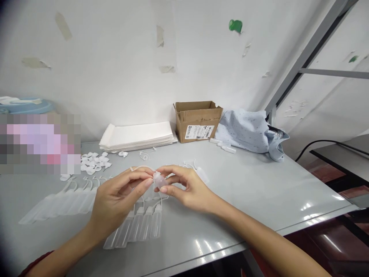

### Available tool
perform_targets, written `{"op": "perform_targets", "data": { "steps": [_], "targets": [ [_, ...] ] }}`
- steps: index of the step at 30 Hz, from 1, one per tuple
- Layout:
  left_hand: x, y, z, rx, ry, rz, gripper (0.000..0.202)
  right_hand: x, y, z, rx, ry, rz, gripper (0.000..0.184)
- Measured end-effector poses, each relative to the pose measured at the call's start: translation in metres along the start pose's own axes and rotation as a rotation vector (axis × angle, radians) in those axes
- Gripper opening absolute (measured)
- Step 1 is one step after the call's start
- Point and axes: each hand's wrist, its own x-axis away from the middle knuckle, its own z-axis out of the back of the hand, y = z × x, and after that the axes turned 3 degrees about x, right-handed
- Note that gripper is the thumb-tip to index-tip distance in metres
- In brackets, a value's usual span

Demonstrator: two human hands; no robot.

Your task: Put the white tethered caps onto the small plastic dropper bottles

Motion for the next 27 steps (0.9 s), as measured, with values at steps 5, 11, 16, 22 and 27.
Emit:
{"op": "perform_targets", "data": {
  "steps": [5, 11, 16, 22, 27],
  "targets": [
    [-0.003, 0.003, 0.0, 0.109, -0.003, 0.159, 0.007, 0.0, 0.001, -0.002, 0.081, 0.057, 0.067, 0.027],
    [-0.004, 0.001, 0.001, 0.104, 0.0, 0.193, 0.005, 0.001, 0.002, -0.005, 0.057, 0.119, 0.007, 0.025],
    [-0.002, -0.001, 0.0, -0.087, -0.011, 0.025, 0.014, 0.002, 0.001, -0.007, 0.012, 0.129, -0.038, 0.025],
    [0.004, -0.003, -0.003, -0.293, -0.006, -0.198, 0.022, 0.002, -0.002, -0.007, -0.186, 0.121, -0.144, 0.024],
    [0.007, -0.008, -0.004, -0.349, -0.012, -0.344, 0.036, 0.001, -0.003, -0.009, -0.281, 0.143, -0.171, 0.023]
  ]
}}
